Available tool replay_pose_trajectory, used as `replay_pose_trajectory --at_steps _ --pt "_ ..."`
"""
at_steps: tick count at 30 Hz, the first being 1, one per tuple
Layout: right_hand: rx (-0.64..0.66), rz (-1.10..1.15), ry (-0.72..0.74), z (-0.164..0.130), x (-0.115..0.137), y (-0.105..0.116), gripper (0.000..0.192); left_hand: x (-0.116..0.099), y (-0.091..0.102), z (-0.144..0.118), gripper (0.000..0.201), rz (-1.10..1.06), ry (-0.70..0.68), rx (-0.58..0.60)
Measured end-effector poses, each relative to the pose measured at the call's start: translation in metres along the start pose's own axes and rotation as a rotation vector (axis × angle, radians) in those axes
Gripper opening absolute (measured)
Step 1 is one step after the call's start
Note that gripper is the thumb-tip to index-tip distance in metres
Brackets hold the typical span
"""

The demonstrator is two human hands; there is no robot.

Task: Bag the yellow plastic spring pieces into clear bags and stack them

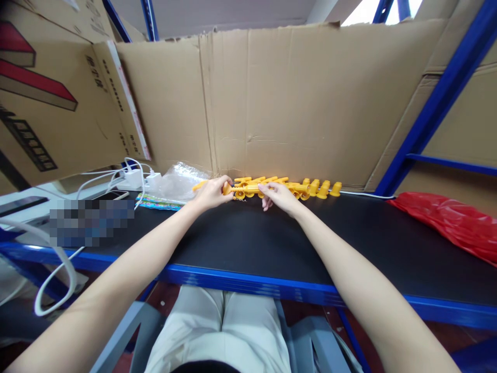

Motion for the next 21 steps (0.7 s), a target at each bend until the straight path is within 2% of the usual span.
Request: replay_pose_trajectory --at_steps 6,9,11,14,16,21 --pt "-0.061 0.082 -0.066 0.000 -0.008 0.003 0.038 -0.003 0.001 -0.001 0.027 -0.018 -0.002 0.006" --pt "-0.052 0.057 -0.087 0.001 -0.013 0.004 0.040 0.000 0.000 0.000 0.027 -0.022 -0.002 0.009" --pt "-0.048 -0.019 -0.030 0.002 -0.010 0.007 0.038 0.003 -0.002 0.001 0.027 -0.014 0.000 0.008" --pt "-0.047 -0.120 0.167 0.004 0.006 0.009 0.041 0.007 -0.003 0.003 0.027 -0.004 0.005 0.002" --pt "-0.035 -0.158 0.246 0.003 0.012 0.009 0.043 0.008 -0.003 0.003 0.026 -0.004 0.003 -0.004" --pt "-0.019 -0.146 0.204 0.002 0.009 0.008 0.039 0.006 -0.002 0.002 0.027 -0.019 -0.022 -0.012"
Point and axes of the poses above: each hand's wrist, its own z-axis towards the middle knuckle, its own y-axis out of the back of the hand, x = y × z, the point moved 9 cm from there along z, towards the middle knuckle, and after that the axes turned 9 degrees about y, right-handed, at the moved point
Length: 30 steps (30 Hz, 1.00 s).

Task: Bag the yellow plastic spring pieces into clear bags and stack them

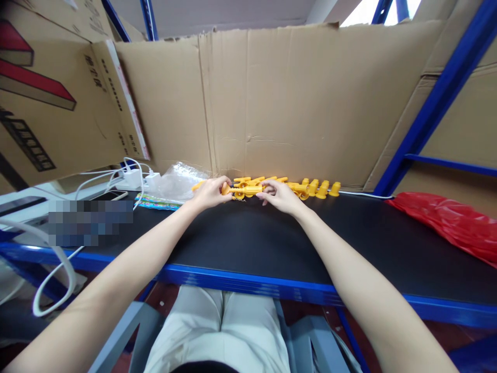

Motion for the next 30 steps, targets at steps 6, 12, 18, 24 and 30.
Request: replay_pose_trajectory --at_steps 6,12,18,24,30 --pt "0.017 0.035 -0.085 -0.002 0.004 -0.002 0.042 -0.008 0.003 -0.002 0.026 -0.017 -0.010 0.002" --pt "0.028 0.127 -0.248 -0.005 -0.006 -0.011 0.057 -0.012 0.007 -0.002 0.025 -0.015 -0.017 -0.022" --pt "0.005 0.176 -0.335 -0.007 -0.021 -0.013 0.057 -0.010 0.005 -0.002 0.026 -0.025 -0.009 0.001" --pt "0.062 0.312 -0.364 -0.009 -0.030 -0.019 0.047 -0.006 0.002 -0.001 0.026 -0.024 0.013 0.020" --pt "0.036 0.394 -0.304 -0.008 -0.027 -0.018 0.027 0.000 -0.001 0.000 0.025 -0.025 0.028 0.032"
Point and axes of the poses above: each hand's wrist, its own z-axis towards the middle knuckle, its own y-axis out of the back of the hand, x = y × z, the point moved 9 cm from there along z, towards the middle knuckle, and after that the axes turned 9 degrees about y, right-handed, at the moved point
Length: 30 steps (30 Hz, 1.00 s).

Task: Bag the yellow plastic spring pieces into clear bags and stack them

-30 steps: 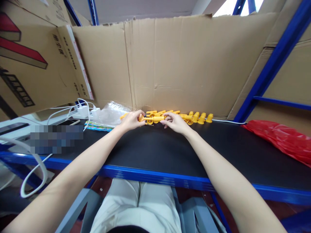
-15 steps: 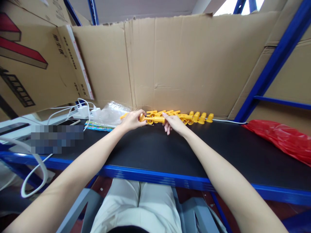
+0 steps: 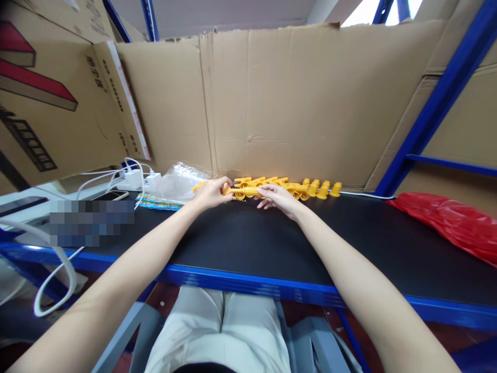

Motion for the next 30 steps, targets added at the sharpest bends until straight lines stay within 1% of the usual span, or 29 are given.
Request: replay_pose_trajectory --at_steps 6,19,30 --pt "-0.045 0.065 -0.028 0.0008 -0.0051 0.0015 0.026 -0.0007 -0.0014 -0.0012 0.023 0.017 -0.011 0.005" --pt "-0.129 0.085 -0.069 -0.0027 -0.0011 0.0016 0.028 -0.0042 -0.0006 -0.0018 0.024 0.015 -0.016 0.003" --pt "-0.156 0.126 -0.118 -0.0034 -0.0068 0.0030 0.027 -0.0071 0.0000 -0.0033 0.023 0.046 -0.017 -0.027"
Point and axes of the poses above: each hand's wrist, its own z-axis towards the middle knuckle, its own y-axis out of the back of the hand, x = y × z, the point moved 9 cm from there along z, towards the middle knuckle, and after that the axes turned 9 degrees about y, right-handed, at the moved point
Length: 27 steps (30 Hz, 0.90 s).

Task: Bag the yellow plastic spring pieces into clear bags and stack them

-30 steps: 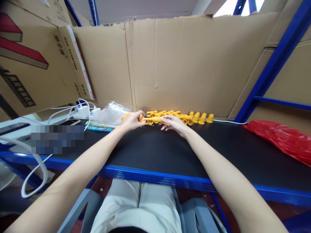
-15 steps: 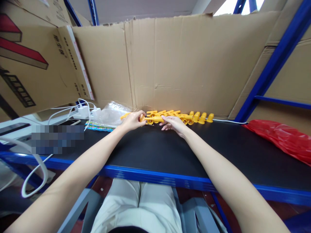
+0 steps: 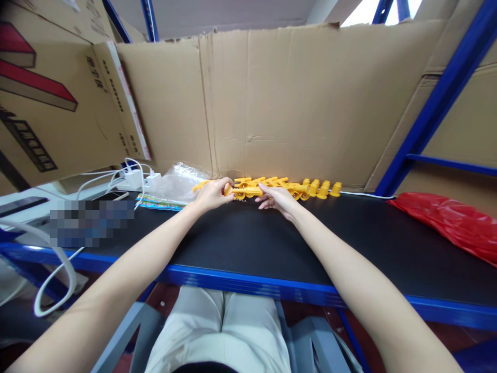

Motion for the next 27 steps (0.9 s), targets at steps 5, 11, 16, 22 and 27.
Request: replay_pose_trajectory --at_steps 5,11,16,22,27 --pt "-0.006 0.052 -0.025 0.001 -0.004 0.000 0.026 0.000 -0.001 -0.001 0.025 0.019 0.004 0.017" --pt "-0.078 0.190 -0.013 0.006 -0.006 0.005 0.018 -0.003 -0.002 -0.003 0.072 -0.117 -0.010 0.074" --pt "-0.241 0.154 0.071 0.009 0.001 0.025 0.014 -0.002 -0.015 -0.004 0.072 -0.144 -0.036 0.146" --pt "-0.653 -0.240 0.454 0.001 0.035 0.095 0.033 0.005 -0.021 -0.002 0.059 -0.107 -0.085 0.139" --pt "-0.793 -0.979 0.551 -0.014 0.047 0.126 0.036 0.010 -0.029 -0.001 0.059 -0.085 -0.122 0.127"
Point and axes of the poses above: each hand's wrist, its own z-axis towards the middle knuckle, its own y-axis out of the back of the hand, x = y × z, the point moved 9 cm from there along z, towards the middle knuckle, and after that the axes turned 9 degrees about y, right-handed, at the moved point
